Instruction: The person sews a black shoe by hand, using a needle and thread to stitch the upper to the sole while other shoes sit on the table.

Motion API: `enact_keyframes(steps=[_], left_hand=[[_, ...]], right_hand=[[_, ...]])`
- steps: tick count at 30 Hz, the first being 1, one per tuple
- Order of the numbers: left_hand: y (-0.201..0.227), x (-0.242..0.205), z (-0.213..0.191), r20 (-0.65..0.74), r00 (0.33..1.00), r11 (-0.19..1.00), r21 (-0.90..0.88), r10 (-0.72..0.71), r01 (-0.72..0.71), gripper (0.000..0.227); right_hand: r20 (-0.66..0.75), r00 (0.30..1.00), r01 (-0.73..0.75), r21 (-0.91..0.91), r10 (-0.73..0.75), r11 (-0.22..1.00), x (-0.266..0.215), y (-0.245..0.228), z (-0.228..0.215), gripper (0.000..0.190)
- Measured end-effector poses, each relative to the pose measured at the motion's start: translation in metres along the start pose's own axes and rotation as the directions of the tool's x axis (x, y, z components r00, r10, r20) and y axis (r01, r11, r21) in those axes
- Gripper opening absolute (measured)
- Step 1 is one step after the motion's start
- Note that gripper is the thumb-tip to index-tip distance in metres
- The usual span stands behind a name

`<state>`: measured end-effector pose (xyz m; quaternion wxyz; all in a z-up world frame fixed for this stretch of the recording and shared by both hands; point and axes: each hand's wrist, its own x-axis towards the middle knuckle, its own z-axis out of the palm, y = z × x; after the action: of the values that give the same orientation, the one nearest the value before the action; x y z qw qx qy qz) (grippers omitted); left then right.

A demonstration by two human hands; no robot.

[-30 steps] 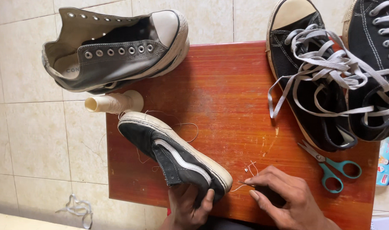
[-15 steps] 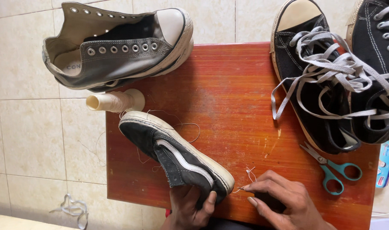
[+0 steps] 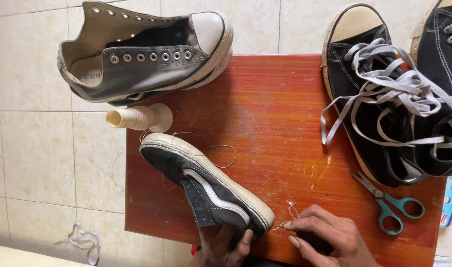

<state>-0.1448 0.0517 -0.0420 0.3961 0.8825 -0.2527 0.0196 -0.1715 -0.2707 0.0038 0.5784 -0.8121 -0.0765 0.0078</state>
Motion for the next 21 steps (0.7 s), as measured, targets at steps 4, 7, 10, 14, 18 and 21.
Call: enact_keyframes(steps=[4, 7, 10, 14, 18, 21], left_hand=[[0.015, 0.022, -0.005, 0.011, 0.998, 0.997, -0.052, -0.055, 0.056, 0.036], [0.025, 0.042, -0.008, 0.023, 0.992, 0.992, -0.025, -0.126, 0.126, 0.033], [0.036, 0.074, -0.019, 0.036, 0.999, 0.995, -0.098, 0.035, -0.032, 0.032], [0.051, 0.095, -0.026, 0.075, 0.997, 0.996, -0.088, -0.003, 0.010, 0.027], [0.055, 0.101, -0.026, 0.124, 0.990, 0.996, -0.062, -0.059, 0.067, 0.029], [0.056, 0.104, -0.025, 0.125, 0.991, 0.996, -0.066, -0.053, 0.062, 0.030]], right_hand=[[-0.009, 1.000, -0.006, -0.008, 0.006, 1.000, 0.002, -0.003, 0.001, 0.021], [-0.006, 1.000, -0.023, -0.025, 0.023, 0.999, 0.002, -0.004, 0.002, 0.020], [-0.013, 0.999, -0.043, -0.026, 0.043, 0.999, 0.001, -0.003, 0.004, 0.019], [-0.011, 0.998, -0.062, -0.020, 0.062, 0.998, 0.002, -0.005, 0.004, 0.019], [-0.058, 0.996, -0.067, -0.005, 0.066, 0.998, 0.002, -0.002, 0.005, 0.019], [-0.074, 0.995, -0.062, 0.012, 0.063, 0.998, 0.001, 0.000, 0.005, 0.019]])
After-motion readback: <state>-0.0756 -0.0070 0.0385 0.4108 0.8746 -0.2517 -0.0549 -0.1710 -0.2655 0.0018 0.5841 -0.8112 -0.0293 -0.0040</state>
